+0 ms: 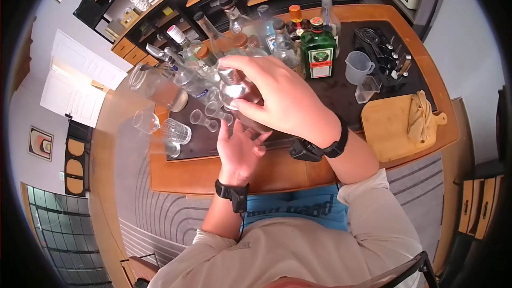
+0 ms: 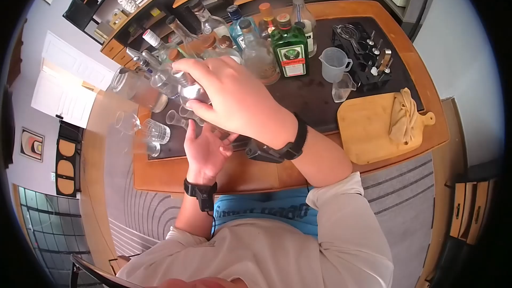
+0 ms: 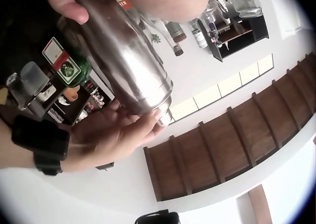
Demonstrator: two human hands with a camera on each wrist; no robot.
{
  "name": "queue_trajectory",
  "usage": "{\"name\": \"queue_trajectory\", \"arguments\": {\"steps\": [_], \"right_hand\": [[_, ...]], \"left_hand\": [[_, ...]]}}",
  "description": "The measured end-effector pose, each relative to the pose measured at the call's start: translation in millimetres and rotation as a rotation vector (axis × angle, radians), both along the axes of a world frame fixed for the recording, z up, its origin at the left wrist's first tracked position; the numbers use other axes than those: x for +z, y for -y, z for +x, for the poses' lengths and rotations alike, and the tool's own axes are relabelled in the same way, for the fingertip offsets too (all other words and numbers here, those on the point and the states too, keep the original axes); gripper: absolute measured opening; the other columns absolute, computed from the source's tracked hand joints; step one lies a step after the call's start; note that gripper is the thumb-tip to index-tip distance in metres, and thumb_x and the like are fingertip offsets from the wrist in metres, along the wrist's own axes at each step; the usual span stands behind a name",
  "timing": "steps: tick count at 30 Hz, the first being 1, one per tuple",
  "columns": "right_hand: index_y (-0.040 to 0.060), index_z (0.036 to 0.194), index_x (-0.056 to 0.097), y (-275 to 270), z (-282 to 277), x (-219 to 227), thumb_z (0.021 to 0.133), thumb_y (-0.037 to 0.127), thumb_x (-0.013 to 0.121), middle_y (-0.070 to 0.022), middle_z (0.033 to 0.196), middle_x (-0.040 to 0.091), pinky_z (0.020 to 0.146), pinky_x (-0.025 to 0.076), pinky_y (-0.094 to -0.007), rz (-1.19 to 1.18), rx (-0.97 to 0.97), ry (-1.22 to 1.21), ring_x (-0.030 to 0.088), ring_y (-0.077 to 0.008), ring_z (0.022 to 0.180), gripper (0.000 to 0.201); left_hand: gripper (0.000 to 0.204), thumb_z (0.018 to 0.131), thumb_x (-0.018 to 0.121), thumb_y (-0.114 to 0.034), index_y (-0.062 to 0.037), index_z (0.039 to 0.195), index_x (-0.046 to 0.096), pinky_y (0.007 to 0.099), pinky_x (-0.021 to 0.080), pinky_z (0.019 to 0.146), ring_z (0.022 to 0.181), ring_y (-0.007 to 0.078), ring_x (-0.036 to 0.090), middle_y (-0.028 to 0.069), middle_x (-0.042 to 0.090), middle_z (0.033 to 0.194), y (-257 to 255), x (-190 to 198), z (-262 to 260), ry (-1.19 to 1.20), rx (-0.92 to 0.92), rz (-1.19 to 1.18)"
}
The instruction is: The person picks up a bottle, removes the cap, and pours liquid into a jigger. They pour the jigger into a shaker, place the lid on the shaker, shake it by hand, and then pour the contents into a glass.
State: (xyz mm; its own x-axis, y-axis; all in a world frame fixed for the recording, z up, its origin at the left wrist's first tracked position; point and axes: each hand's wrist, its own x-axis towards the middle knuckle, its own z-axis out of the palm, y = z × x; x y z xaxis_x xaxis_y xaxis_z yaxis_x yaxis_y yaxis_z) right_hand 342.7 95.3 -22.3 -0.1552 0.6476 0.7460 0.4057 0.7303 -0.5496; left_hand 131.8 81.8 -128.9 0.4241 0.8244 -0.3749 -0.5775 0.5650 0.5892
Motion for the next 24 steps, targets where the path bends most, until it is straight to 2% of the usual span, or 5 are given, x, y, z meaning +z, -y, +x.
{"name": "queue_trajectory", "arguments": {"steps": [13, 15, 17, 21, 24], "right_hand": [[0.0119, 0.147, 0.059, 4.0, -2.1, 3.0, 0.087, 0.01, 0.083, -0.0125, 0.12, 0.07, 0.098, 0.056, -0.0435, 0.017, -0.03, 0.064, 0.068, -0.0334, 0.106, 0.065], [0.0083, 0.148, 0.058, 21.5, 4.4, 20.4, 0.083, 0.006, 0.086, -0.013, 0.129, 0.069, 0.101, 0.055, -0.0419, 0.153, -0.012, -0.098, 0.068, -0.0317, 0.112, 0.071], [0.0023, 0.147, 0.057, 26.8, 13.4, 23.8, 0.08, 0.006, 0.089, -0.0133, 0.134, 0.068, 0.105, 0.053, -0.0413, 0.378, 0.013, -0.173, 0.066, -0.0325, 0.121, 0.075], [0.009, 0.148, 0.057, 4.8, -1.7, 5.2, 0.087, 0.01, 0.084, -0.0119, 0.121, 0.07, 0.096, 0.055, -0.0439, 0.008, -0.05, 0.084, 0.067, -0.0336, 0.107, 0.067], [0.0124, 0.147, 0.059, 1.7, 1.0, 3.2, 0.088, 0.013, 0.083, -0.0119, 0.115, 0.07, 0.093, 0.056, -0.0454, -0.005, -0.049, 0.061, 0.067, -0.0338, 0.102, 0.064]], "left_hand": [[0.091, 0.104, 0.037, -0.08, -0.0207, 0.171, 0.023, 0.03, 0.046, 0.066, 0.122, 0.0334, 0.061, 0.0132, 0.047, 0.148, 9.3, 11.7, 7.3, -0.1, 0.033, 0.005], [0.092, 0.104, 0.036, -0.082, -0.0223, 0.173, 0.022, 0.0293, 0.044, 0.066, 0.118, 0.0289, 0.062, 0.0095, 0.051, 0.146, 18.5, 40.6, 12.4, -0.018, 0.168, 0.357], [0.092, 0.103, 0.034, -0.083, -0.0243, 0.174, 0.021, 0.0279, 0.042, 0.067, 0.111, 0.0227, 0.06, 0.0057, 0.057, 0.137, 23.4, 63.8, 15.8, -0.045, 0.306, 0.452], [0.09, 0.103, 0.034, -0.082, -0.0218, 0.169, 0.028, 0.0301, 0.045, 0.068, 0.115, 0.0303, 0.062, 0.0119, 0.048, 0.145, 7.3, 16.2, 2.0, -0.169, 0.07, 0.152], [0.089, 0.104, 0.034, -0.081, -0.0211, 0.169, 0.026, 0.0306, 0.046, 0.068, 0.116, 0.0321, 0.063, 0.0128, 0.048, 0.145, 9.3, 9.6, 2.0, -0.144, 0.075, 0.009]]}}
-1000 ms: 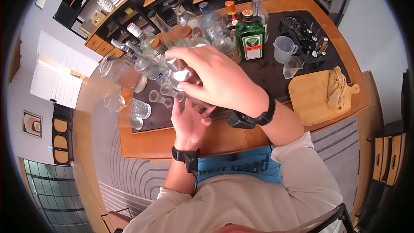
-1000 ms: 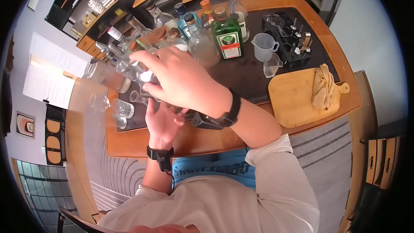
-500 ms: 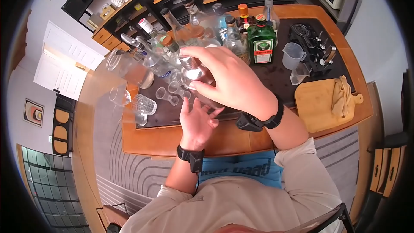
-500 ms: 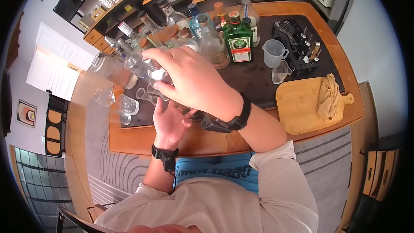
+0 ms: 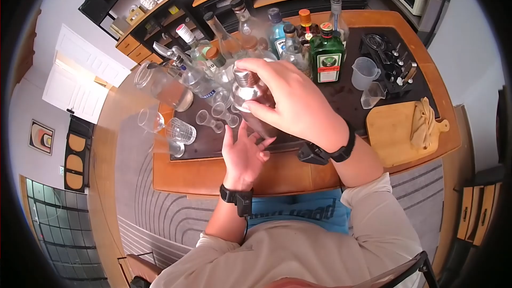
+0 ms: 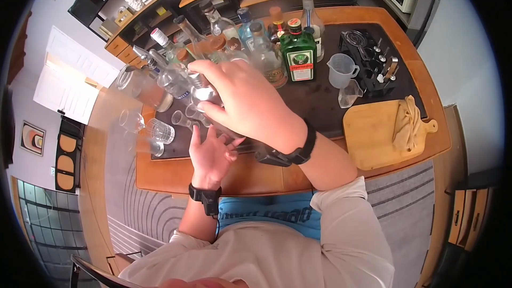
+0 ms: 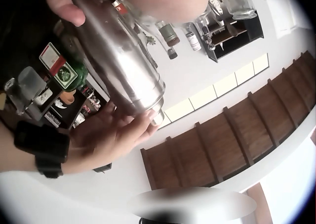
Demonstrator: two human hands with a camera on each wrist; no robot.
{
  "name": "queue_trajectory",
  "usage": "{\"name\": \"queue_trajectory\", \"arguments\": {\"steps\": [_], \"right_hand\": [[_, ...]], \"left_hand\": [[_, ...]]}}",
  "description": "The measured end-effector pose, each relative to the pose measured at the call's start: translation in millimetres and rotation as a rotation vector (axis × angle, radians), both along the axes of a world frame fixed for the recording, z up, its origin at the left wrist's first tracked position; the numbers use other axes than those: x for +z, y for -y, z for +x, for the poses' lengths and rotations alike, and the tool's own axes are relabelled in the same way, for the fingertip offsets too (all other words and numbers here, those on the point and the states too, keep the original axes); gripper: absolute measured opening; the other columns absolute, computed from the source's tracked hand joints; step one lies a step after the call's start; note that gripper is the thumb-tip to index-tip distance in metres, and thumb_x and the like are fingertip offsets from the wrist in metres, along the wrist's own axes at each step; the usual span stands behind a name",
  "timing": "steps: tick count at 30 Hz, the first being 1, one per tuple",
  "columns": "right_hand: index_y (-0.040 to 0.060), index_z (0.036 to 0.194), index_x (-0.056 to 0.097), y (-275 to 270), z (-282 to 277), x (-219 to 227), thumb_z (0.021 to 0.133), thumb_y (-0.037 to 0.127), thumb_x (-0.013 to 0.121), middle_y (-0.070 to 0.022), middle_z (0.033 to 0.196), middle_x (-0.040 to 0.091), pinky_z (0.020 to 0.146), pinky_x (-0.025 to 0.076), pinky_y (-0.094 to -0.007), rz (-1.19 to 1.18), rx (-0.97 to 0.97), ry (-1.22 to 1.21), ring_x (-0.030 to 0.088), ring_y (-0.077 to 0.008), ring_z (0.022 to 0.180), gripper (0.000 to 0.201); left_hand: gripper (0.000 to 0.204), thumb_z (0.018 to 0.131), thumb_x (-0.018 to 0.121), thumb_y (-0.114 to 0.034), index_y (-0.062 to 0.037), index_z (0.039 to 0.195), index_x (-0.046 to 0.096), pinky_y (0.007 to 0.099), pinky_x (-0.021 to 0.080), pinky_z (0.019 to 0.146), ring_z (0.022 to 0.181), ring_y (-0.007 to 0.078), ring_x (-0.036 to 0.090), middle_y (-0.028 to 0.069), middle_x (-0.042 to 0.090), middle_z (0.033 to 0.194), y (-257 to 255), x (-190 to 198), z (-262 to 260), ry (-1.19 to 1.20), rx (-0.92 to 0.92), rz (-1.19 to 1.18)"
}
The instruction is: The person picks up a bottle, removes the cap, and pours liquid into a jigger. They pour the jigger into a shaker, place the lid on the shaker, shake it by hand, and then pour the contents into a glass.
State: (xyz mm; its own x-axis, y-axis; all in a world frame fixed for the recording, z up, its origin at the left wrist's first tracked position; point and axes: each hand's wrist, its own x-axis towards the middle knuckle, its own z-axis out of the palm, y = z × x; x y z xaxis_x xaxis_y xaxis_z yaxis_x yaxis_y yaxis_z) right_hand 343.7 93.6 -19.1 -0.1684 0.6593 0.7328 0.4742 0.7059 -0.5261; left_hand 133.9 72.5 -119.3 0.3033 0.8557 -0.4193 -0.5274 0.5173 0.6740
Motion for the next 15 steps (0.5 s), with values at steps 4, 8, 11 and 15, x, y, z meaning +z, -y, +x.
{"name": "queue_trajectory", "arguments": {"steps": [4, 8, 11, 15], "right_hand": [[0.0133, 0.148, 0.059, 1.2, -8.2, -0.9, 0.088, 0.015, 0.083, -0.012, 0.113, 0.07, 0.094, 0.056, -0.0456, 0.094, 0.019, -0.02, 0.066, -0.0341, 0.101, 0.065], [0.0142, 0.148, 0.059, 0.2, -5.7, -3.2, 0.089, 0.014, 0.083, -0.0127, 0.116, 0.07, 0.095, 0.055, -0.0458, -0.023, 0.038, 0.037, 0.066, -0.0358, 0.104, 0.064], [0.0088, 0.149, 0.057, 3.4, -4.9, -0.8, 0.087, 0.012, 0.084, -0.0149, 0.128, 0.067, 0.1, 0.056, -0.0439, -0.03, -0.011, 0.092, 0.067, -0.0337, 0.112, 0.067], [-0.0002, 0.147, 0.056, 37.3, 16.4, 26.6, 0.083, 0.003, 0.086, -0.0177, 0.144, 0.061, 0.111, 0.051, -0.0457, 0.278, 0.122, -0.215, 0.063, -0.0316, 0.131, 0.071]], "left_hand": [[0.089, 0.104, 0.033, -0.081, -0.0199, 0.169, 0.026, 0.0312, 0.047, 0.069, 0.115, 0.0318, 0.064, 0.0128, 0.048, 0.146, -0.6, -4.7, -2.1, 0.069, -0.037, 0.02], [0.088, 0.105, 0.033, -0.08, -0.0195, 0.168, 0.029, 0.03, 0.046, 0.068, 0.117, 0.0297, 0.064, 0.0114, 0.051, 0.147, -0.3, -4.6, 4.2, 0.044, -0.064, 0.001], [0.088, 0.105, 0.034, -0.08, -0.0201, 0.169, 0.03, 0.0292, 0.045, 0.067, 0.117, 0.0274, 0.063, 0.0097, 0.052, 0.146, 5.2, 15.3, 7.9, 0.044, -0.035, 0.142], [0.092, 0.104, 0.036, -0.082, -0.0236, 0.174, 0.024, 0.028, 0.044, 0.067, 0.109, 0.0209, 0.061, 0.0063, 0.057, 0.14, 16.8, 62.0, 8.0, 0.099, 0.121, 0.439]]}}
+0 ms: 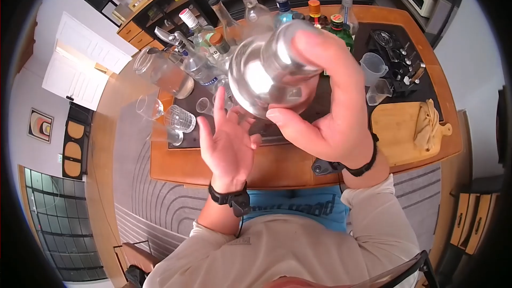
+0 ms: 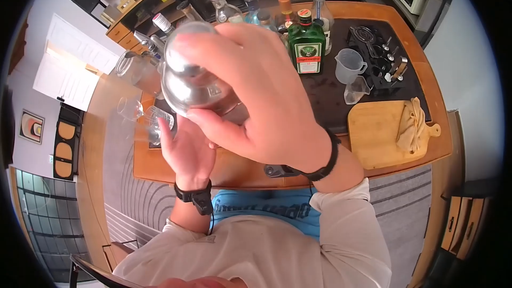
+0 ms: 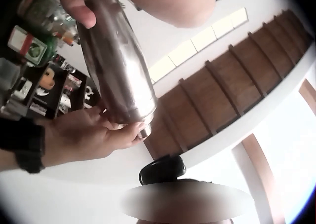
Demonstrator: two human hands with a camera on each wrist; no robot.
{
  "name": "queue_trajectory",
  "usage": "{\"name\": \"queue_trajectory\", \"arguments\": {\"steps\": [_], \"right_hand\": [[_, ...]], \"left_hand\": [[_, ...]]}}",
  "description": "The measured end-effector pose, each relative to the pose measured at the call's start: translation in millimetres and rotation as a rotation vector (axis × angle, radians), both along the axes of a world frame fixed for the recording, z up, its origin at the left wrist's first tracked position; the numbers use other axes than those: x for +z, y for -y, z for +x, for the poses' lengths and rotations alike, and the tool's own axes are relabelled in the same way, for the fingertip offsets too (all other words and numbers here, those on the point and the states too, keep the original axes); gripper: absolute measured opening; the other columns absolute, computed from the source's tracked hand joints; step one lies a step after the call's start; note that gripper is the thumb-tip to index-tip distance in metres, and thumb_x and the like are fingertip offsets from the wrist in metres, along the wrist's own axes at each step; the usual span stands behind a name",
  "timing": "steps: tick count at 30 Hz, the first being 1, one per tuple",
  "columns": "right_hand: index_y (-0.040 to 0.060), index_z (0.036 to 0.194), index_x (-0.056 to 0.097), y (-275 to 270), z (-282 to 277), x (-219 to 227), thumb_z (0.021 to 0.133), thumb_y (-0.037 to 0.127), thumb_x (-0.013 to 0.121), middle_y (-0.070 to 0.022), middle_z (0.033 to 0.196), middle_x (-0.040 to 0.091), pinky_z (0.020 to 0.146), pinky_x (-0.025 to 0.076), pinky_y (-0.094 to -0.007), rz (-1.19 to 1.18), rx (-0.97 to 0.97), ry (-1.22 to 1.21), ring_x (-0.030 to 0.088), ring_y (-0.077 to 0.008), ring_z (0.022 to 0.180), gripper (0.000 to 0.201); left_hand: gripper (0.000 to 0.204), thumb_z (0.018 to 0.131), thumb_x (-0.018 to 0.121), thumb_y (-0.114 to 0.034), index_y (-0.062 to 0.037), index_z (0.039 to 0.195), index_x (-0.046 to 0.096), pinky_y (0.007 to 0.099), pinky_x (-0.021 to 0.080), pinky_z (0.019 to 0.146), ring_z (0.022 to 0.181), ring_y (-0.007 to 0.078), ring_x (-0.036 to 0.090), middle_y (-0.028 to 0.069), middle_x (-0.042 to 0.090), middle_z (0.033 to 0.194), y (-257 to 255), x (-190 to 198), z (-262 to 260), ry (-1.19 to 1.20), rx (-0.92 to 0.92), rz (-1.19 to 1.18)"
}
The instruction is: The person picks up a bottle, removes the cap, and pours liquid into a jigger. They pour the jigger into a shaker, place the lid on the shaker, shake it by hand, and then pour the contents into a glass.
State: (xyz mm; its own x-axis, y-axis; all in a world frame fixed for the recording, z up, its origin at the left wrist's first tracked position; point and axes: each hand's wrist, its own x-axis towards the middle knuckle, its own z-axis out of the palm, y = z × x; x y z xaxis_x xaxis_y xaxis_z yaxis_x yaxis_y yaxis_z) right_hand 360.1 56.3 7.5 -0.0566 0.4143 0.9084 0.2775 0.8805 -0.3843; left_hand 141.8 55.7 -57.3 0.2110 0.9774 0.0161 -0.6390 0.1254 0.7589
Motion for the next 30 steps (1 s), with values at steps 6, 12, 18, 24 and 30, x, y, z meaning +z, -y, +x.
{"name": "queue_trajectory", "arguments": {"steps": [6, 12, 18, 24, 30], "right_hand": [[0.0112, 0.147, 0.058, -32.4, -17.3, -23.8, 0.087, 0.007, 0.081, -0.0127, 0.117, 0.069, 0.096, 0.054, -0.0459, -0.253, -0.138, 0.249, 0.066, -0.0346, 0.103, 0.064], [0.0126, 0.148, 0.058, -29.5, -19.1, -22.7, 0.087, 0.006, 0.08, -0.0119, 0.114, 0.069, 0.093, 0.055, -0.045, -0.267, -0.085, 0.19, 0.065, -0.0344, 0.101, 0.065], [0.0074, 0.149, 0.057, -21.9, -15.3, -11.2, 0.084, 0.005, 0.084, -0.0138, 0.13, 0.067, 0.101, 0.054, -0.0423, -0.037, -0.142, 0.172, 0.067, -0.0328, 0.114, 0.071], [0.0074, 0.147, 0.057, -31.8, -15.5, -16.4, 0.086, 0.007, 0.081, -0.0168, 0.132, 0.067, 0.105, 0.052, -0.044, -0.134, -0.141, 0.202, 0.066, -0.0334, 0.119, 0.065], [0.012, 0.145, 0.059, -36.3, -19.6, -23.9, 0.087, 0.009, 0.079, -0.0136, 0.117, 0.07, 0.097, 0.053, -0.0468, -0.26, -0.101, 0.266, 0.066, -0.0368, 0.107, 0.061]], "left_hand": [[0.089, 0.105, 0.032, -0.079, -0.0211, 0.172, 0.02, 0.0312, 0.045, 0.071, 0.116, 0.0289, 0.061, 0.011, 0.048, 0.149, -15.0, -57.0, 2.3, -0.084, -0.179, -0.353], [0.09, 0.107, 0.031, -0.077, -0.0195, 0.174, 0.016, 0.0317, 0.044, 0.071, 0.117, 0.0268, 0.061, 0.0117, 0.044, 0.154, -15.1, -60.1, 9.0, -0.087, -0.171, -0.362], [0.091, 0.105, 0.032, -0.08, -0.0192, 0.173, 0.025, 0.0289, 0.043, 0.069, 0.112, 0.0231, 0.061, 0.0073, 0.054, 0.144, -10.9, -30.5, 12.7, -0.06, -0.079, -0.13], [0.088, 0.105, 0.032, -0.079, -0.0247, 0.173, 0.023, 0.0304, 0.042, 0.07, 0.113, 0.0259, 0.061, 0.0097, 0.049, 0.151, -26.8, -39.5, 8.1, -0.159, -0.126, -0.306], [0.082, 0.107, 0.029, -0.076, -0.0225, 0.169, 0.028, 0.0317, 0.042, 0.072, 0.114, 0.0271, 0.061, 0.0105, 0.049, 0.146, -25.0, -66.1, 9.8, -0.101, -0.17, -0.377]]}}
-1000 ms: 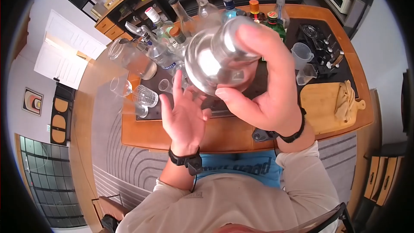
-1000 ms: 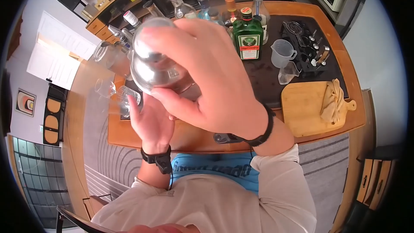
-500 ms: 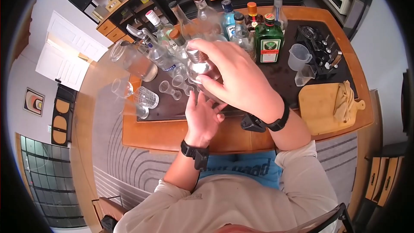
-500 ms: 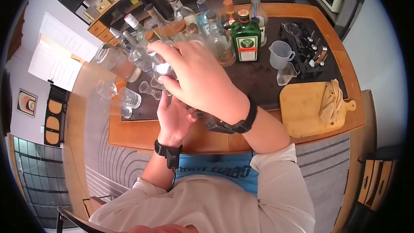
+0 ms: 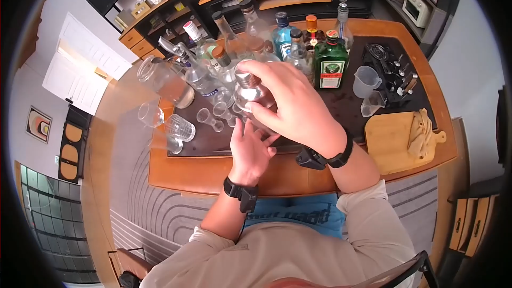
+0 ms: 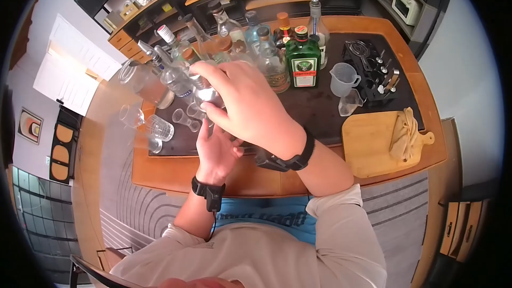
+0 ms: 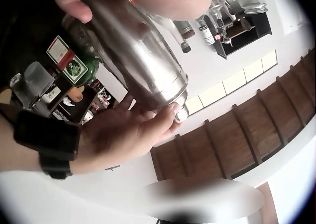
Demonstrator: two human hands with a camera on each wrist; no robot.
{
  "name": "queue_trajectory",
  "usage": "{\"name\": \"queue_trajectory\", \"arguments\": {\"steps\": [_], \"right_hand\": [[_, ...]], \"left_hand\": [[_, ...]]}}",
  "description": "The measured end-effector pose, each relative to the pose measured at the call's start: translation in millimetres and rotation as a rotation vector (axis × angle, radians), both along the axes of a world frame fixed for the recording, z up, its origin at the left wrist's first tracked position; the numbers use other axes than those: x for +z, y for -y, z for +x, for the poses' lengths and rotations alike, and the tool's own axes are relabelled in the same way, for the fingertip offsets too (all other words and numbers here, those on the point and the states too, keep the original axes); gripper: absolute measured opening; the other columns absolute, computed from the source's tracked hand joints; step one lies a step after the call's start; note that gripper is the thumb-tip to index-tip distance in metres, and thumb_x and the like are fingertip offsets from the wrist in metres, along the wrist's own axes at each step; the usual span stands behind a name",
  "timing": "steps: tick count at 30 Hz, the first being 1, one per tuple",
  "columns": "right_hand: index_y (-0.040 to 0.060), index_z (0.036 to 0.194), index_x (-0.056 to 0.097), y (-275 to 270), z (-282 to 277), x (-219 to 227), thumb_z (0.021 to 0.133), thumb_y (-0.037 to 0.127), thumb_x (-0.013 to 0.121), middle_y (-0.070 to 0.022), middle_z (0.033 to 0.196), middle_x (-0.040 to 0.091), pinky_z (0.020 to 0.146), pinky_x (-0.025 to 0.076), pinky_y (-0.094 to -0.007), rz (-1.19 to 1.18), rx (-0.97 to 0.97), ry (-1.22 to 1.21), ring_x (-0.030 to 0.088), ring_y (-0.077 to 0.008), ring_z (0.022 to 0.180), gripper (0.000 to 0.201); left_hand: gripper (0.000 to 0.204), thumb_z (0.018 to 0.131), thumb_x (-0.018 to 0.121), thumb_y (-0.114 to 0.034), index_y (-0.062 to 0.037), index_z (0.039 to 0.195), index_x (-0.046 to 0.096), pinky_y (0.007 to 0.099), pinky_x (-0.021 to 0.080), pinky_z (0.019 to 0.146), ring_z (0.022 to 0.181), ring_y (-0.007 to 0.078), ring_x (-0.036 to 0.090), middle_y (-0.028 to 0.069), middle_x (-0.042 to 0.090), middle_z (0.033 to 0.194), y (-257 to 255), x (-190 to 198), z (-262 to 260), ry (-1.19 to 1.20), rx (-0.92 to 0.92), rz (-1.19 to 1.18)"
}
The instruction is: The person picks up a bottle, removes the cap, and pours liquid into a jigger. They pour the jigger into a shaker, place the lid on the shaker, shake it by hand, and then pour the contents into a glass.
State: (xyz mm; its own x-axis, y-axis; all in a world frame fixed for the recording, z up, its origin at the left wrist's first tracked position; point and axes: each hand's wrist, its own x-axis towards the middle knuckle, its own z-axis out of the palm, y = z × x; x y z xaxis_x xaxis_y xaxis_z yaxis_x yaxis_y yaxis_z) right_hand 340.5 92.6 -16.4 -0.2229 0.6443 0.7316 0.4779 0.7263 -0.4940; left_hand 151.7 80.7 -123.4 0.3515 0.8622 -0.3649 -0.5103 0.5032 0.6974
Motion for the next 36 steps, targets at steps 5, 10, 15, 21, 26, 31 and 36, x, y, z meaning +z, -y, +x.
{"name": "queue_trajectory", "arguments": {"steps": [5, 10, 15, 21, 26, 31, 36], "right_hand": [[0.0125, 0.146, 0.058, -6.4, -4.1, -4.7, 0.087, 0.011, 0.08, -0.0134, 0.113, 0.068, 0.095, 0.052, -0.0476, 0.015, -0.031, -0.003, 0.064, -0.0377, 0.105, 0.063], [0.0101, 0.147, 0.06, 11.7, 2.6, 15.1, 0.082, 0.014, 0.085, -0.017, 0.128, 0.065, 0.104, 0.049, -0.0483, 0.292, -0.027, -0.179, 0.063, -0.0397, 0.118, 0.07], [0.0108, 0.143, 0.059, 16.3, 3.6, 17.9, 0.081, 0.013, 0.085, -0.0155, 0.122, 0.066, 0.102, 0.05, -0.0512, 0.206, -0.036, -0.103, 0.062, -0.0401, 0.114, 0.067], [0.0117, 0.145, 0.059, -4.7, -2.9, 0.3, 0.087, 0.011, 0.082, -0.013, 0.116, 0.068, 0.094, 0.054, -0.0445, 0.069, -0.043, -0.037, 0.066, -0.0341, 0.103, 0.062], [0.013, 0.147, 0.059, -2.9, -6.7, -2.2, 0.088, 0.008, 0.081, -0.0117, 0.113, 0.068, 0.089, 0.056, -0.0425, -0.037, -0.012, -0.044, 0.066, -0.0309, 0.101, 0.062], [0.0109, 0.142, 0.06, 9.2, -5.0, 11.0, 0.086, 0.011, 0.082, -0.0141, 0.121, 0.07, 0.102, 0.051, -0.049, 0.044, 0.0, -0.081, 0.066, -0.0396, 0.112, 0.061], [0.0084, 0.141, 0.063, 43.3, 5.5, 21.1, 0.082, 0.012, 0.085, -0.0163, 0.136, 0.068, 0.109, 0.049, -0.0509, 0.283, 0.044, -0.339, 0.063, -0.0418, 0.125, 0.064]], "left_hand": [[0.079, 0.108, 0.03, -0.075, -0.0229, 0.167, 0.031, 0.0312, 0.042, 0.071, 0.115, 0.0268, 0.061, 0.0081, 0.05, 0.145, 6.1, 1.4, 6.8, -0.014, 0.003, -0.061], [0.088, 0.105, 0.036, -0.078, -0.0228, 0.173, 0.023, 0.0292, 0.042, 0.068, 0.113, 0.0228, 0.06, 0.0052, 0.053, 0.143, 14.1, 42.3, 2.8, 0.063, 0.071, 0.295], [0.095, 0.104, 0.034, -0.08, -0.0242, 0.177, 0.012, 0.0301, 0.042, 0.07, 0.107, 0.0233, 0.058, 0.0058, 0.051, 0.143, 9.2, 36.3, -4.1, -0.007, 0.082, 0.163], [0.081, 0.108, 0.03, -0.073, -0.0276, 0.174, 0.018, 0.0312, 0.044, 0.07, 0.113, 0.0303, 0.06, 0.0093, 0.046, 0.151, 12.1, 8.6, -0.9, 0.043, 0.054, -0.101], [0.079, 0.108, 0.031, -0.073, -0.027, 0.172, 0.024, 0.0298, 0.044, 0.069, 0.111, 0.028, 0.061, 0.0086, 0.049, 0.149, 14.3, 6.8, 3.6, 0.013, 0.068, -0.119], [0.084, 0.107, 0.033, -0.075, -0.0253, 0.174, 0.022, 0.029, 0.044, 0.068, 0.109, 0.0221, 0.06, 0.0067, 0.051, 0.147, 17.0, 16.3, 1.4, -0.025, 0.085, 0.076], [0.092, 0.105, 0.036, -0.078, -0.0252, 0.177, 0.014, 0.0284, 0.041, 0.068, 0.111, 0.0199, 0.055, 0.0054, 0.051, 0.151, 26.8, 73.9, -3.5, -0.026, 0.148, 0.396]]}}
